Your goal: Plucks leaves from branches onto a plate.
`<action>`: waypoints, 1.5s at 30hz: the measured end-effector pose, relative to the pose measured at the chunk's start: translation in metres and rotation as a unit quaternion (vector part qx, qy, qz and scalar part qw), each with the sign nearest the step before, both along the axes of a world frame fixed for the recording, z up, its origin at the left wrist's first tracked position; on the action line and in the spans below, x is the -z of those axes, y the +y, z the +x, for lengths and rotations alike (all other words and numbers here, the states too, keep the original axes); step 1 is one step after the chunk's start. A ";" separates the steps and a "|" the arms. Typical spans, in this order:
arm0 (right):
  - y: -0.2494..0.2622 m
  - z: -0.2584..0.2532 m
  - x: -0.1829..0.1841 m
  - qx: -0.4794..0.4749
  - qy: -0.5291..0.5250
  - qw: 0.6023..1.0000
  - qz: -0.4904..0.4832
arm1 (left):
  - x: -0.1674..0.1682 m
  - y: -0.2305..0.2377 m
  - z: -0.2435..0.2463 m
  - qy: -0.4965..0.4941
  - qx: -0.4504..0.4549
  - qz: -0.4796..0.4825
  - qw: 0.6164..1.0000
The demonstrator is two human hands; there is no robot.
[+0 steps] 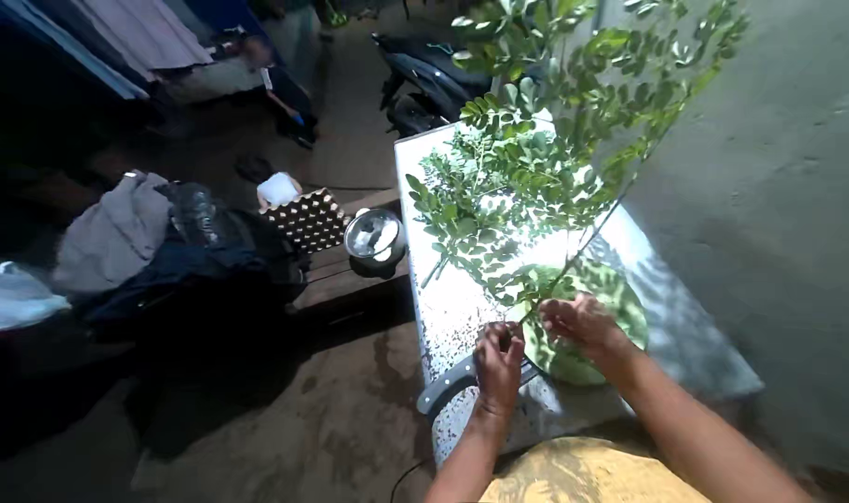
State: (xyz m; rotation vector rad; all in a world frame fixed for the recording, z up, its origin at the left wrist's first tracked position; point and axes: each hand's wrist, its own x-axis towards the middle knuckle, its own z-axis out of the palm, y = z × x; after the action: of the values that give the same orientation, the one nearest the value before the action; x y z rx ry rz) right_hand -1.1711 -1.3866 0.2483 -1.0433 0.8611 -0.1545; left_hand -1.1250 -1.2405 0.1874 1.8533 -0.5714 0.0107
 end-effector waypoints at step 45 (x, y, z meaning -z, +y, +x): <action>-0.030 -0.033 0.064 -0.239 0.063 0.753 -0.609 | -0.010 -0.003 0.042 0.241 0.059 -0.249 0.936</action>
State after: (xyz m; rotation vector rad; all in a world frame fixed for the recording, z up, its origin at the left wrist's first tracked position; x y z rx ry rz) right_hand -1.2038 -1.4165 0.1839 -2.5067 0.5098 -0.2147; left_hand -1.0835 -1.2437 0.1973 1.2589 -0.2950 -0.3416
